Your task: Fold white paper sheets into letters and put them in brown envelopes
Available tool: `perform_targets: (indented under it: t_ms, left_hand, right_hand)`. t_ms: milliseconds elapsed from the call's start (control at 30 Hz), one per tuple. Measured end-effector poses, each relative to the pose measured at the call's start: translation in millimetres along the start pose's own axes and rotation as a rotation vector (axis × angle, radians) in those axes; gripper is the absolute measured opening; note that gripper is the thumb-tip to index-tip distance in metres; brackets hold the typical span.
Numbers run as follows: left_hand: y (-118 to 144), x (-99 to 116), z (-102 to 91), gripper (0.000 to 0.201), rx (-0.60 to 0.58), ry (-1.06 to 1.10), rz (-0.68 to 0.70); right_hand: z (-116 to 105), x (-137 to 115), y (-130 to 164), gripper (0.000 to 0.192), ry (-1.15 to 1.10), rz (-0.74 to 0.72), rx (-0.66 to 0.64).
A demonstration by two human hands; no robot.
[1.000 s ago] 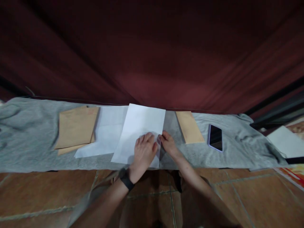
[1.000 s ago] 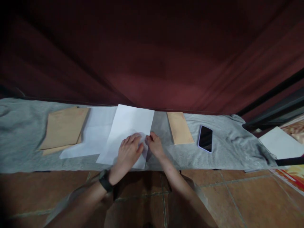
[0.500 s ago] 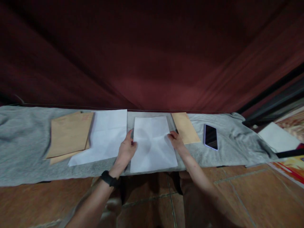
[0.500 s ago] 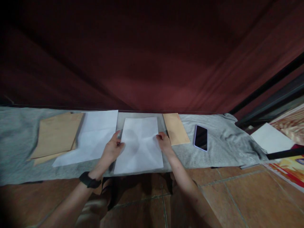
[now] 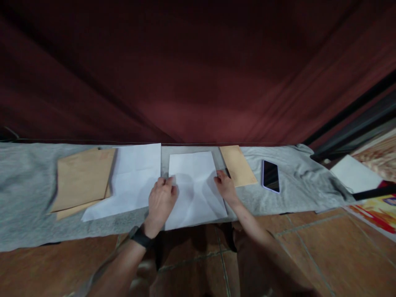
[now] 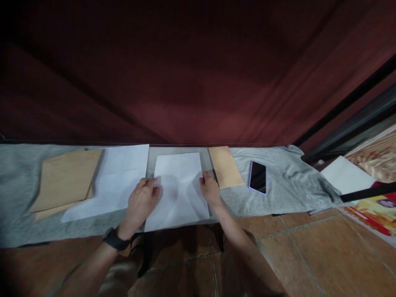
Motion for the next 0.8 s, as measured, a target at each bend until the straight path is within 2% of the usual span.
perform_targets:
  t_ms: [133, 233, 333, 433, 533, 600, 700, 800]
  left_hand:
    - [1.7, 23.2, 15.0, 0.048, 0.039, 0.009, 0.285]
    - [-1.4, 34.8, 36.9, 0.052, -0.003, 0.016, 0.405]
    - [-6.0, 36.9, 53.9, 0.054, -0.044, -0.015, 0.425]
    - [-11.9, 33.7, 61.0, 0.054, -0.069, -0.041, 0.473]
    - [-19.3, 30.7, 63.6, 0.054, -0.098, -0.049, 0.54]
    - [-24.0, 29.6, 65.8, 0.054, -0.114, -0.052, 0.569]
    - [-28.8, 27.9, 69.3, 0.055, -0.117, -0.051, 0.586]
    - [-29.9, 23.1, 69.5, 0.057, -0.1, -0.047, 0.544]
  right_hand:
    - [-0.8, -8.0, -0.1, 0.03, 0.054, 0.044, -0.025]
    - [-4.1, -14.0, 1.4, 0.033, 0.105, 0.047, -0.054]
    - [-8.7, -19.4, 4.4, 0.036, 0.195, -0.007, 0.007]
    - [-8.0, -26.3, 8.6, 0.041, 0.218, -0.174, 0.086]
    - [2.9, -35.1, 14.8, 0.045, 0.168, -0.384, 0.037]
    - [12.7, -39.3, 19.7, 0.049, 0.189, -0.461, -0.025]
    - [23.0, -39.3, 25.2, 0.054, 0.273, -0.465, -0.068]
    - [24.7, -32.7, 27.2, 0.058, 0.34, -0.441, -0.055]
Point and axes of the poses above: each hand's wrist, its own y-axis away from the middle knuckle, its own z-axis out of the palm, x = y × z, the point moved 1 cm from there along -y, towards the middle knuckle, and after that the axes turned 7 degrees about y, right-handed, at the moved point
